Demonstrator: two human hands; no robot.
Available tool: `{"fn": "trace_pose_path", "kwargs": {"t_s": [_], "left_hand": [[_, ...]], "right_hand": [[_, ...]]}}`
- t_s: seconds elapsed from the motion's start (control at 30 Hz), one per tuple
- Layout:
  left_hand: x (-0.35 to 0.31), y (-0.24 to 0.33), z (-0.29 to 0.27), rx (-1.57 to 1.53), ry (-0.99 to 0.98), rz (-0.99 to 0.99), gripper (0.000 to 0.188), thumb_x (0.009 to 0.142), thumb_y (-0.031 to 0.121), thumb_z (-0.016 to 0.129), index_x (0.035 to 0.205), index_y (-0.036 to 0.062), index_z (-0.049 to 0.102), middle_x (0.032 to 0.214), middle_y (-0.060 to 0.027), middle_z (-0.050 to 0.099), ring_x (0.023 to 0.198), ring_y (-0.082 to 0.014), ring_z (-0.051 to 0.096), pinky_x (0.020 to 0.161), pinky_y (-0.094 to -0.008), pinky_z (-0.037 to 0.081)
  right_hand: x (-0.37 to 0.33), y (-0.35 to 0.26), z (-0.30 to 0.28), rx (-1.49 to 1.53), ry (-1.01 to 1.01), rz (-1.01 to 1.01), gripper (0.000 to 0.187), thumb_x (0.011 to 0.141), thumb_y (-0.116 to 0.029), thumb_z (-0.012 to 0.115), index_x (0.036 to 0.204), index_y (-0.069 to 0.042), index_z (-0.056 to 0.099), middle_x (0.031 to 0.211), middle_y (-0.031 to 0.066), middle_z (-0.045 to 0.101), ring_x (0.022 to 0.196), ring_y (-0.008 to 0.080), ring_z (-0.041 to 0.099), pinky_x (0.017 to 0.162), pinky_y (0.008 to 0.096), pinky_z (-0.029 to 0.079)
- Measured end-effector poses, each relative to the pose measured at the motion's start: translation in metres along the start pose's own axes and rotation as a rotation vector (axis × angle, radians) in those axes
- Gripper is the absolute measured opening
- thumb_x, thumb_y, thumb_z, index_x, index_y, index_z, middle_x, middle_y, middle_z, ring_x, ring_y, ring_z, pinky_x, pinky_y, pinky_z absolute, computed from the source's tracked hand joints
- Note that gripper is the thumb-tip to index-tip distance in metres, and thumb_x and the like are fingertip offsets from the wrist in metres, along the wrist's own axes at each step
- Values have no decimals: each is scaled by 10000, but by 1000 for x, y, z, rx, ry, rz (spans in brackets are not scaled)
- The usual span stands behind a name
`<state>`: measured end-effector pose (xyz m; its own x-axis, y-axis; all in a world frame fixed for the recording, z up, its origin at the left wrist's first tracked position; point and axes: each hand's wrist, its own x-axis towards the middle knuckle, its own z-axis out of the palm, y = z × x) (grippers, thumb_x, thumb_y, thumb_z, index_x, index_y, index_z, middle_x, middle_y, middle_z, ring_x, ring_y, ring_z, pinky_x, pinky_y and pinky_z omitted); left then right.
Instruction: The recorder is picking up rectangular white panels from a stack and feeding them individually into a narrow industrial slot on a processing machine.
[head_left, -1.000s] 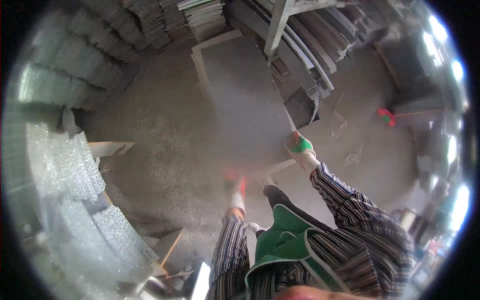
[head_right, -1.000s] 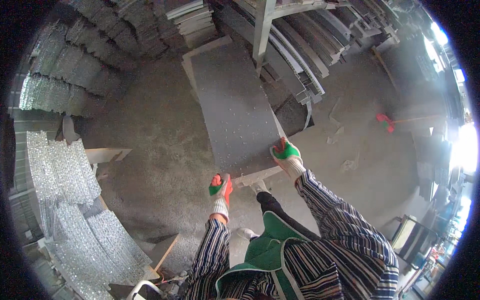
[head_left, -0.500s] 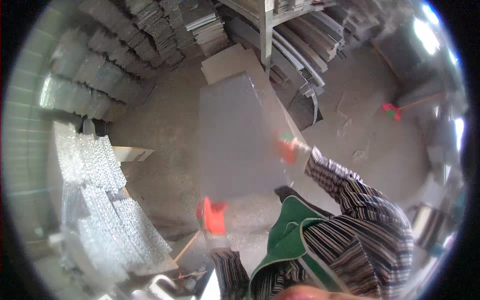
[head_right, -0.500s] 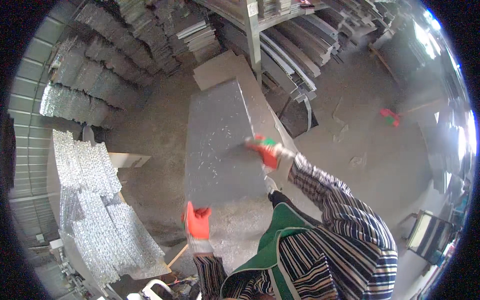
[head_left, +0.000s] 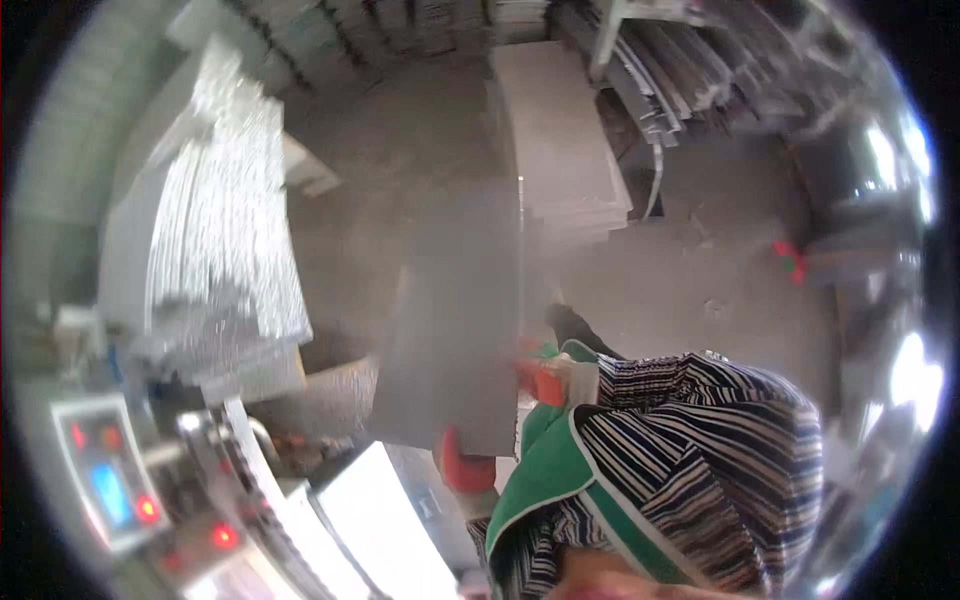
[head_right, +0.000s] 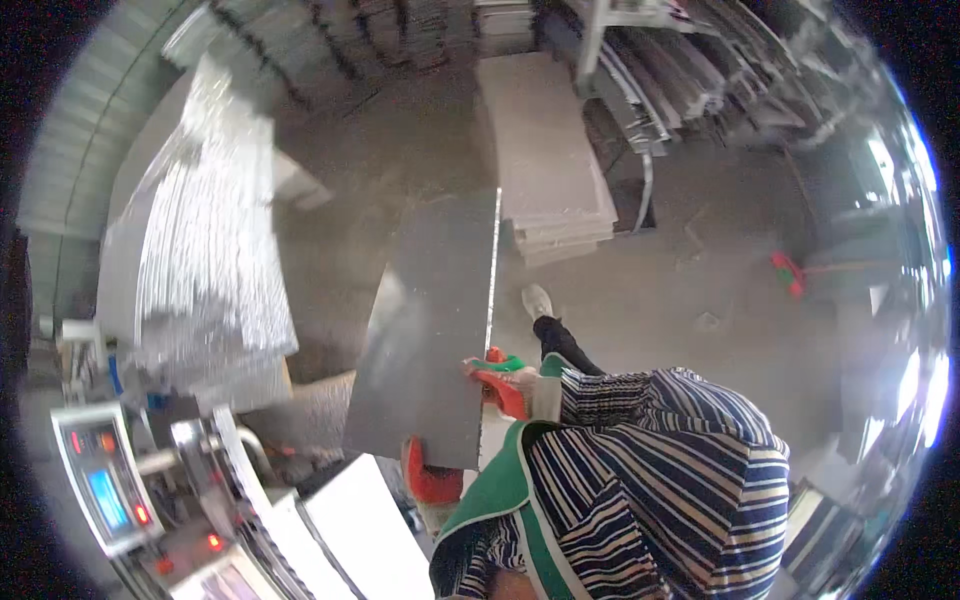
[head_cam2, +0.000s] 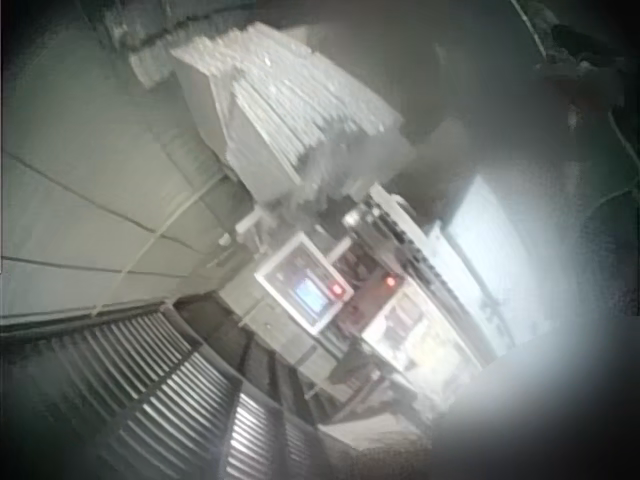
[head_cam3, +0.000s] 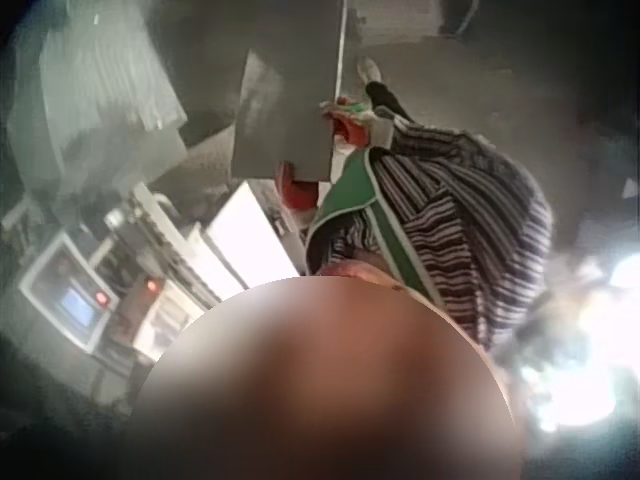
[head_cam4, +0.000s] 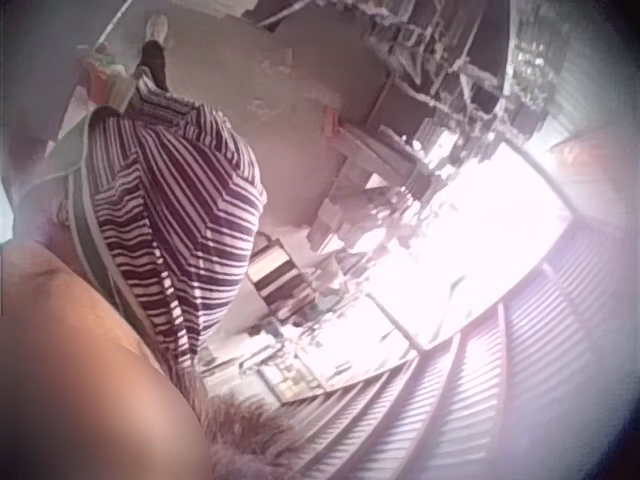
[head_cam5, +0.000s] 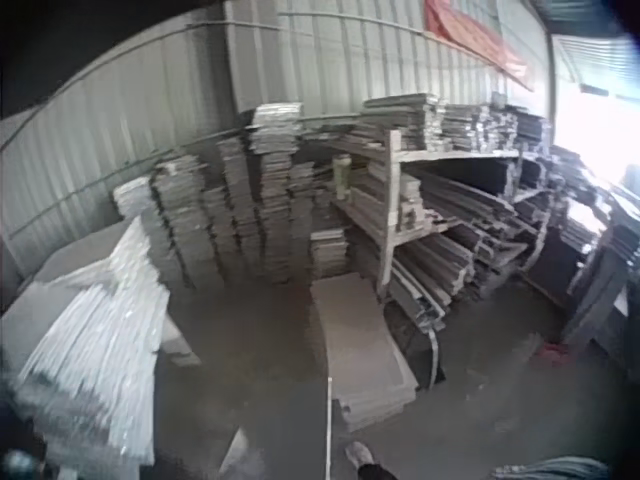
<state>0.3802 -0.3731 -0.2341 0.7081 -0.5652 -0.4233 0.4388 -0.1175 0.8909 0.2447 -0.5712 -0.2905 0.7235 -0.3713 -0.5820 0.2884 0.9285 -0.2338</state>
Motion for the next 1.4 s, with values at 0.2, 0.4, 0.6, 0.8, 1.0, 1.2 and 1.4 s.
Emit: {"fn": "trace_pose_path", "kwargs": {"t_s": [0.2, 0.4, 0.6, 0.8, 1.0, 1.2, 1.4], "left_hand": [[-54, -75, -192, 481, 169, 313, 363, 1003, 298, 627, 1270, 52, 645, 1329, -131, 651, 1236, -282, 612, 1074, -498, 478], [-140, -69, -280, 1069, 307, 899, 296, 1053, 222, 546, 1218, 8, 667, 1242, -121, 711, 1098, -283, 696, 1027, -438, 527], [-178, -35, -289, -933, 352, 139, 422, 1059, 183, 522, 1433, -13, 540, 1448, -148, 581, 1327, -293, 563, 1138, -434, 443], [-157, -31, -322, -978, 503, 208, 445, 1076, 236, 512, 1458, 8, 503, 1413, -135, 603, 1294, -276, 586, 1110, -430, 473], [-114, 21, -380, -894, 513, 231, 444, 1075, 298, 534, 1424, 23, 541, 1356, -117, 645, 1231, -243, 632, 1048, -393, 525], [-74, 65, -414, -618, 629, 210, 446, 1063, 308, 561, 1406, 23, 558, 1334, -109, 657, 1193, -233, 654, 1007, -380, 554], [-46, 84, -458, -929, 647, 135, 423, 1053, 281, 595, 1396, 35, 576, 1355, -112, 644, 1206, -225, 643, 1015, -375, 548]], "right_hand": [[68, 55, -74, -537, -279, -277, 517, 1015, -358, 618, 1423, -46, 555, 1324, 130, 636, 1246, 231, 593, 1096, 420, 459], [22, 70, 77, -205, -326, 283, 445, 1025, -305, 637, 1379, -42, 579, 1341, 90, 652, 1244, 219, 604, 1074, 380, 481], [51, 131, 121, -474, -342, 400, 392, 1046, -277, 622, 1376, -69, 582, 1329, 32, 655, 1233, 189, 598, 1084, 359, 474], [92, 164, 216, -661, -453, 363, 386, 1041, -237, 636, 1378, -61, 573, 1345, 34, 642, 1277, 177, 567, 1115, 330, 445], [149, 209, 303, -520, -467, 455, 396, 1037, -220, 638, 1387, -47, 571, 1384, 59, 636, 1297, 193, 574, 1124, 332, 450], [210, 244, 336, -498, -478, 485, 388, 1024, -213, 655, 1370, -48, 594, 1380, 65, 647, 1286, 206, 594, 1109, 353, 482], [208, 289, 388, -541, -312, 416, 375, 1013, -204, 666, 1358, -71, 607, 1365, 56, 658, 1251, 200, 619, 1056, 346, 521]]}}
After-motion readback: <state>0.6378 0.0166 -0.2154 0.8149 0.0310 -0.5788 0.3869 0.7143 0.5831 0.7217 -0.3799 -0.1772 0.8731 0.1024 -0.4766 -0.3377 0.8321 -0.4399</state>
